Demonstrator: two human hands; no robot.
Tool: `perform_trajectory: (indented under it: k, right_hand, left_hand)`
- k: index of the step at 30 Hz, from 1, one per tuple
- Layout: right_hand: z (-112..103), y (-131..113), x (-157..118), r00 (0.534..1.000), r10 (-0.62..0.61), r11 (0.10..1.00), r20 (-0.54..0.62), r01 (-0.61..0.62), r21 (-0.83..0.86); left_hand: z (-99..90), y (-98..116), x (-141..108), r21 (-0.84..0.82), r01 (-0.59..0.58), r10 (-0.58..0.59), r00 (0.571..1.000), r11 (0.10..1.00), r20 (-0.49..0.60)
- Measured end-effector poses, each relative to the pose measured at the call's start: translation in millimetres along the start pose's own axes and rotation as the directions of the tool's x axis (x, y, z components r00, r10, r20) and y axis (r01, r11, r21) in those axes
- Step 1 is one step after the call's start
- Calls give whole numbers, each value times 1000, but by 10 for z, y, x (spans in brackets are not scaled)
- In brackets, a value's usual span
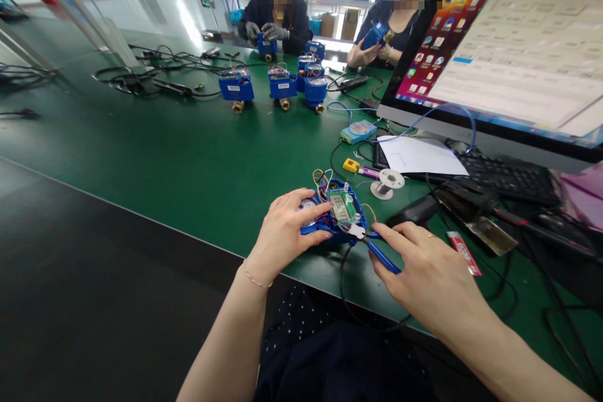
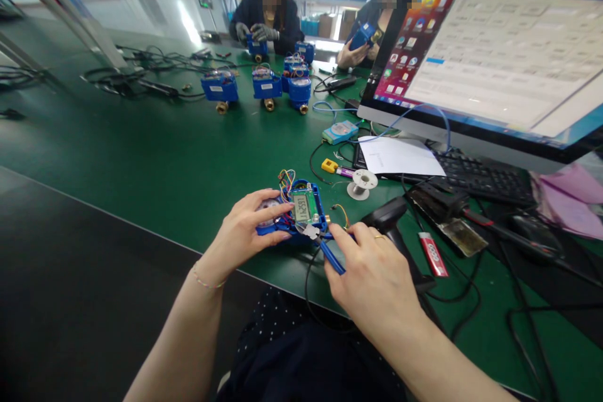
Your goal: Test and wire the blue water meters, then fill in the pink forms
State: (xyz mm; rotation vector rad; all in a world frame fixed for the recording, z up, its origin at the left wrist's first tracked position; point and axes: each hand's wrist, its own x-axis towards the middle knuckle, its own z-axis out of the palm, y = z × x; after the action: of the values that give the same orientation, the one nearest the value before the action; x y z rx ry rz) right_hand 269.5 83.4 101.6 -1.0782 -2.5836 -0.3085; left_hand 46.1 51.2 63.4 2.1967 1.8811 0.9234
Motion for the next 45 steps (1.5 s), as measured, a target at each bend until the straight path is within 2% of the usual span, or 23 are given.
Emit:
perform_trajectory:
  k: [6,15,18,20,22,25,28,30,33,36,40,42,45]
  right_hand:
    - [-5,-59,-64,999,31,999,23,-31,-23]
    - [-17,-183,-129,997,73,995,-23,-75,-67]
    - [49,-164,-153,995,94,996,-45,-94,7]
    - [124,-129,-168,990,136,979,-32,-129,159]
    - [192,-98,-175,983,178,905,40,-180,386]
    - [213,-88,-174,969,174,720,176,-247,648]
    - [134,-97,-188,956,116,590,268,-283,756]
    - [76,-79,-226,954,72,564,291,-280,777]
    - [50,-4,-330,967,45,611,250,-225,759]
    - [81,76,-446,991,42,722,129,-119,681]
    - [127,95,-525,996,-23,867,-82,61,495]
    - [141,72,-524,990,-56,887,-129,108,449]
    - [159,31,-494,983,-85,896,-160,146,420]
  left_hand:
    - [9,4,-19,3,3,-3,1000,1000,-7]
    - [16,5,-27,6,-3,4,1000,1000,-14]
    - [19,4,-24,4,-1,1,1000,1000,-15]
    - [21,6,-17,-1,3,-3,1000,1000,-12]
    - [22,10,-10,-6,8,-8,1000,1000,-8]
    - [18,14,-2,-16,13,-13,1000,1000,-3]
    - [11,13,1,-26,10,-11,1000,1000,-3]
    - [11,11,0,-30,12,-12,1000,999,-6]
    - [14,10,-9,-30,18,-18,1000,999,2]
    - [-6,9,-34,-71,35,-33,999,997,26]
    - [-87,3,-87,-322,91,-86,996,942,33]
    - [-135,11,-115,-403,117,-126,992,908,5]
    - [-187,78,-173,-374,112,-153,985,921,-84]
